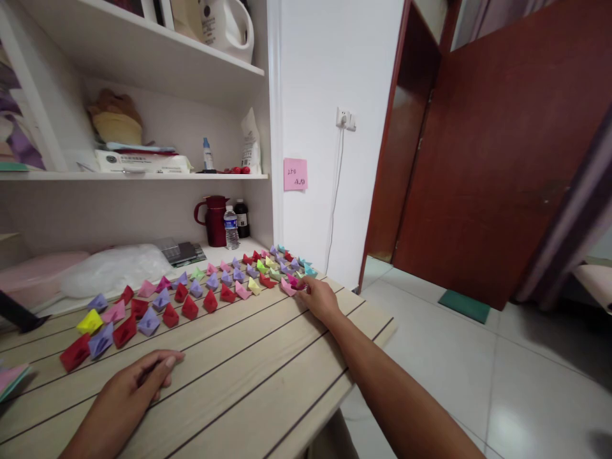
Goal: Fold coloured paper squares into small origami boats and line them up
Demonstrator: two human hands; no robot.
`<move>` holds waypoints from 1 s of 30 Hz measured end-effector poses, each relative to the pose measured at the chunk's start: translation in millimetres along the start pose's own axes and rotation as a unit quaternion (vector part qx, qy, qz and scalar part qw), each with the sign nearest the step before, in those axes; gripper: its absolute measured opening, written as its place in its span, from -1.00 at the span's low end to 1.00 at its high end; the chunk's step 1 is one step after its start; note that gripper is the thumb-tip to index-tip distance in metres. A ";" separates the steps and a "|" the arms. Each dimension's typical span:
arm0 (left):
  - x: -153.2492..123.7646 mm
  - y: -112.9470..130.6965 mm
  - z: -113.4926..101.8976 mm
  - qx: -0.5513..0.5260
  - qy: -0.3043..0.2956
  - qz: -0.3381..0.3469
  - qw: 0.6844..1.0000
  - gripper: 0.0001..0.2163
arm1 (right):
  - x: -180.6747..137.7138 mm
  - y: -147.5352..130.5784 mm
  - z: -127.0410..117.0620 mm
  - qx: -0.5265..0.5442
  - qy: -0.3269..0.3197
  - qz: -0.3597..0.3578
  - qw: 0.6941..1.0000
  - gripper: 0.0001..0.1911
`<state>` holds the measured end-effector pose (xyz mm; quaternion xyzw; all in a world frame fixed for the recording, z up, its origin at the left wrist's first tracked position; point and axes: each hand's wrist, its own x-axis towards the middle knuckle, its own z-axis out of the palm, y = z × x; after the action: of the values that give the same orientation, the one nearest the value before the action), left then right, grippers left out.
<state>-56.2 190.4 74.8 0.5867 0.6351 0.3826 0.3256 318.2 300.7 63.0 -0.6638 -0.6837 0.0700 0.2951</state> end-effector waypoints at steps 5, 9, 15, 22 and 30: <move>-2.1 2.0 -1.0 -0.012 0.008 -0.009 1.000 -0.43 | 0.3 1.0 1.1 0.004 0.003 0.003 1.000 -0.69; -1.7 4.5 -0.8 -0.012 0.010 -0.009 1.000 -0.42 | 0.6 0.8 1.3 0.007 0.010 0.010 1.000 -0.69; -1.8 5.9 -0.9 -0.014 0.010 -0.003 1.000 -0.44 | 0.0 -0.9 1.4 0.003 0.013 0.016 1.000 -0.69; -2.2 6.9 -0.7 -0.016 0.017 -0.005 1.000 -0.43 | -2.3 -2.5 -2.3 -0.001 0.050 -0.002 0.999 -0.69; 0.6 2.6 -0.8 -0.009 0.014 0.019 1.000 -0.49 | -30.9 -44.6 -1.1 -0.023 -0.003 -0.189 0.982 -0.76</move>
<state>-55.7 190.9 77.5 0.5905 0.6248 0.4023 0.3147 278.4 266.2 76.0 -0.5292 -0.7990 -0.0002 0.2855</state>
